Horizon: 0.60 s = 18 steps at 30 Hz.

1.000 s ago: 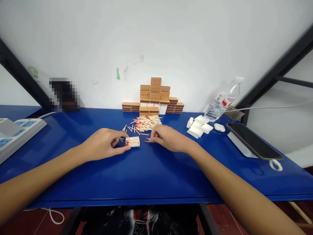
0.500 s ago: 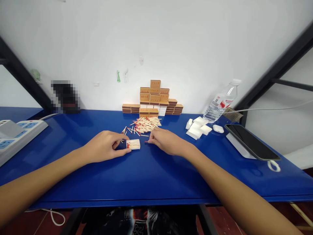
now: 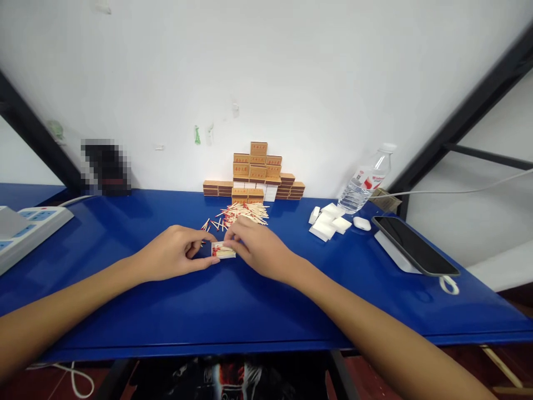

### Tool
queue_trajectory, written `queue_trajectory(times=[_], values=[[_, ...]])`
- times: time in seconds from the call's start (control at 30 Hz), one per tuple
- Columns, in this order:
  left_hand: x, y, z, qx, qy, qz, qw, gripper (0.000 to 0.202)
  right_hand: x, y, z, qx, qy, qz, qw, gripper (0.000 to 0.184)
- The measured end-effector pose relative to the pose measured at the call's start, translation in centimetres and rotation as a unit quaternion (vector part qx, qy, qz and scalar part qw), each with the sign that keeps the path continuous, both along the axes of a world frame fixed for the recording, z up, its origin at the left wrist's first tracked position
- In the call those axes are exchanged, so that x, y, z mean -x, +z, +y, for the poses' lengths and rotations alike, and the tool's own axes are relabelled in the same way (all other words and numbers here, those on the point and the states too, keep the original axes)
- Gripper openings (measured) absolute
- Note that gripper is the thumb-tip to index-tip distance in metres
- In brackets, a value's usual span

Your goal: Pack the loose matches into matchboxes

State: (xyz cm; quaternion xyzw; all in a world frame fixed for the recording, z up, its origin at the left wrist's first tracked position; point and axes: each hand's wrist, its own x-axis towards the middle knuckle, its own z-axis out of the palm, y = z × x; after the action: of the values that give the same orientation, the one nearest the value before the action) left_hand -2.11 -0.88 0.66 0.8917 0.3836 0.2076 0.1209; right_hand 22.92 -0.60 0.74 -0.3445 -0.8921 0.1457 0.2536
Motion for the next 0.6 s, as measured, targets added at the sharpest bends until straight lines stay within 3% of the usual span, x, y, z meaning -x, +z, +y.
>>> queue_trajectory(times=[0.1, 0.2, 0.6], values=[[0.3, 0.2, 0.4, -0.003, 0.013, -0.016, 1.000, 0.040, -0.5, 0.7, 0.4, -0.006, -0.026, 0.026, 0.999, 0.008], [0.6, 0.3, 0.6, -0.019, 0.013, -0.010, 1.000, 0.041, -0.5, 0.9, 0.6, 0.000, -0.005, 0.009, 1.000, 0.005], [0.3, 0.2, 0.1, -0.014, -0.008, -0.017, 1.000, 0.037, 0.5, -0.3, 0.3, -0.010, 0.006, 0.005, 1.000, 0.008]])
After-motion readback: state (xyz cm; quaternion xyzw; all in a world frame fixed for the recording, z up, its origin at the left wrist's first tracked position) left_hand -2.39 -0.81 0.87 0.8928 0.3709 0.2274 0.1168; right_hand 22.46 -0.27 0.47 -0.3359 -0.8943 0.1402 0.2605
